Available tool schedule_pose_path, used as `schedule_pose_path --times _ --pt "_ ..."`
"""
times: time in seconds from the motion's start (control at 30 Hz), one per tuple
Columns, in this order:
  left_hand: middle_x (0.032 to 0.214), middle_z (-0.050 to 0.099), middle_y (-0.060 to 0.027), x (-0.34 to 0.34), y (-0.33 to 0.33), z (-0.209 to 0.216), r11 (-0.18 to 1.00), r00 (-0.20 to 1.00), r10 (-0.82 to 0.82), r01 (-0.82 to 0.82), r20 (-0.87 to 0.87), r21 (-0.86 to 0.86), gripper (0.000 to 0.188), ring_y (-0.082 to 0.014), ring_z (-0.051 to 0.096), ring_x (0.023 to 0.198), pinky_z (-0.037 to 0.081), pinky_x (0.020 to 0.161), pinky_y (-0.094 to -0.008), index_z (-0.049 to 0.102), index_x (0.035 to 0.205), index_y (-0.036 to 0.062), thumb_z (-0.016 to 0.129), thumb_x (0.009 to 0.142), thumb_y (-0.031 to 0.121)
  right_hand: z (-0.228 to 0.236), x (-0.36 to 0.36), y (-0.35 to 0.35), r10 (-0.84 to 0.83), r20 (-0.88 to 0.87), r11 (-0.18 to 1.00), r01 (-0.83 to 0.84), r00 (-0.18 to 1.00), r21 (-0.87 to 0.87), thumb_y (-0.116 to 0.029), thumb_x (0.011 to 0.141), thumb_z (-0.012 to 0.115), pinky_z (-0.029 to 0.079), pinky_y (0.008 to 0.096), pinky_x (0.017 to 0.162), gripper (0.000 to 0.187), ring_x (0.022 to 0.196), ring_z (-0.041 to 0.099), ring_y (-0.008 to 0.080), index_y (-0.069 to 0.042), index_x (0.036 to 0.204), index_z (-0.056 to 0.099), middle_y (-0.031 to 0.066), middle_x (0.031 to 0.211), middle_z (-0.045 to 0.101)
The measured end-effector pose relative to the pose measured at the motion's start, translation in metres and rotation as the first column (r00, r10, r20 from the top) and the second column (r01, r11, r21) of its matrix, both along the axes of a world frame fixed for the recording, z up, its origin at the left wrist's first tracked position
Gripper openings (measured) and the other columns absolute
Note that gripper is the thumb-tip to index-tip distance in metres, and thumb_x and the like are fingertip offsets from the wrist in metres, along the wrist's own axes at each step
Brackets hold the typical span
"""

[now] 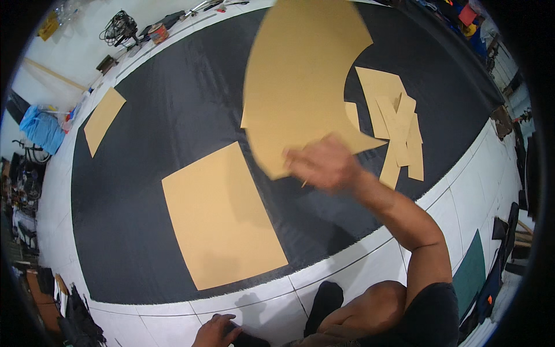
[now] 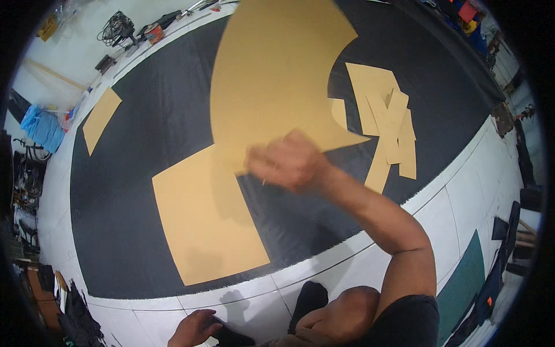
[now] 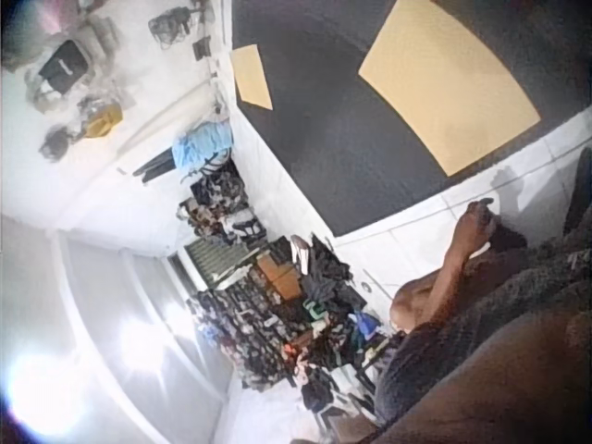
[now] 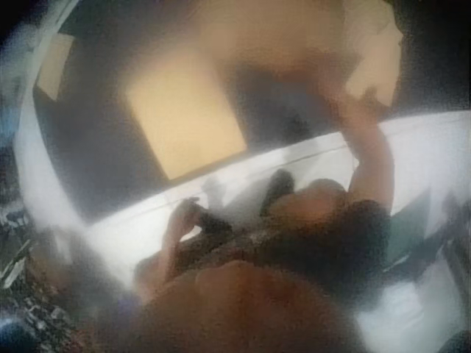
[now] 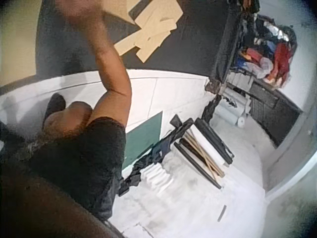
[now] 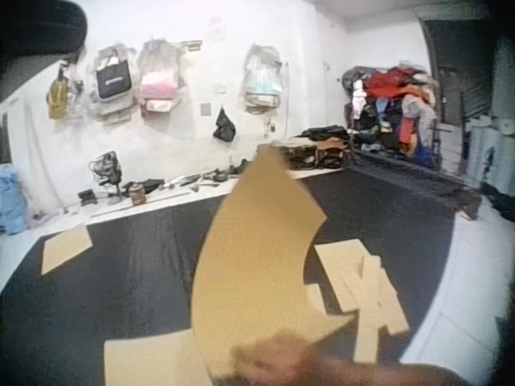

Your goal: The person cuts a large sheet of cardboard into smaller rectangular pieces using a utility knife on a black mat. They repeatedly position the cardboard, cut along the edges, and stack the resulting pieces.

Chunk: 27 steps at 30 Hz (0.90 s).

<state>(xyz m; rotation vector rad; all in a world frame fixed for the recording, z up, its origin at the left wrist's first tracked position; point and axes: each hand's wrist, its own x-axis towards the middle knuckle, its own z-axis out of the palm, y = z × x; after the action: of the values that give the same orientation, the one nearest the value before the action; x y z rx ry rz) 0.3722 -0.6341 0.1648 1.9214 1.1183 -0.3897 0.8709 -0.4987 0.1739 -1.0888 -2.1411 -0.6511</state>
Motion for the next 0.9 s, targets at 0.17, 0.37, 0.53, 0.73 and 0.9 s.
schedule_pose_path --times 0.17,0.37,0.53,0.73,0.9 --pt "0.112 0.068 -0.0169 0.014 0.007 0.018 0.992 0.989 0.086 -0.096 -0.12 -0.086 0.048 -0.034 0.066 0.105 0.053 0.09 -0.0422 0.064 0.121 0.0033 0.073 0.088 0.037 -0.095 -0.041 -0.035 0.19 -0.042 0.9 -0.191 0.981 -0.391 -0.02 0.081 0.066 0.042 0.0319 0.067 0.022 0.08 0.062 0.0147 -0.013 0.102 0.065 0.0005 0.095 0.067" --pt "0.118 0.067 -0.0173 0.011 0.003 0.026 0.992 0.979 0.062 -0.082 -0.192 -0.099 0.051 -0.0353 0.065 0.11 0.053 0.093 -0.0428 0.063 0.125 0.0054 0.07 0.091 0.042 -0.147 -0.027 -0.082 0.205 0.05 0.789 -0.135 0.977 -0.599 -0.017 0.079 0.065 0.044 0.0322 0.074 0.015 0.084 0.062 0.0149 -0.013 0.094 0.063 -0.0009 0.095 0.067" --pt "0.12 0.066 -0.0181 0.01 0.002 0.03 0.989 0.98 0.073 -0.095 -0.185 -0.113 0.051 -0.0357 0.064 0.112 0.052 0.095 -0.0431 0.063 0.126 0.0056 0.07 0.091 0.043 -0.15 -0.022 -0.095 0.139 0.067 0.738 -0.058 0.988 -0.672 -0.013 0.077 0.065 0.044 0.0327 0.079 0.011 0.088 0.063 0.0156 -0.013 0.088 0.062 -0.001 0.095 0.068" --pt "0.123 0.066 -0.0174 0.002 0.003 0.023 0.992 0.985 0.065 -0.081 -0.159 -0.1 0.051 -0.0352 0.063 0.114 0.051 0.097 -0.0427 0.062 0.128 0.0064 0.07 0.091 0.041 -0.15 -0.014 -0.097 0.089 0.081 0.741 -0.012 0.993 -0.672 -0.012 0.074 0.066 0.045 0.0349 0.079 0.009 0.086 0.063 0.0192 -0.012 0.082 0.061 0.0007 0.087 0.065" --pt "0.122 0.066 -0.0157 0.008 0.005 0.028 0.986 0.977 0.089 -0.114 -0.195 -0.118 0.051 -0.0346 0.063 0.114 0.051 0.097 -0.0417 0.062 0.129 0.007 0.071 0.09 0.04 -0.158 -0.021 -0.102 0.064 0.065 0.678 0.004 0.996 -0.735 -0.016 0.073 0.068 0.046 0.0373 0.075 0.011 0.082 0.063 0.0211 -0.012 0.079 0.06 0.0029 0.08 0.061"
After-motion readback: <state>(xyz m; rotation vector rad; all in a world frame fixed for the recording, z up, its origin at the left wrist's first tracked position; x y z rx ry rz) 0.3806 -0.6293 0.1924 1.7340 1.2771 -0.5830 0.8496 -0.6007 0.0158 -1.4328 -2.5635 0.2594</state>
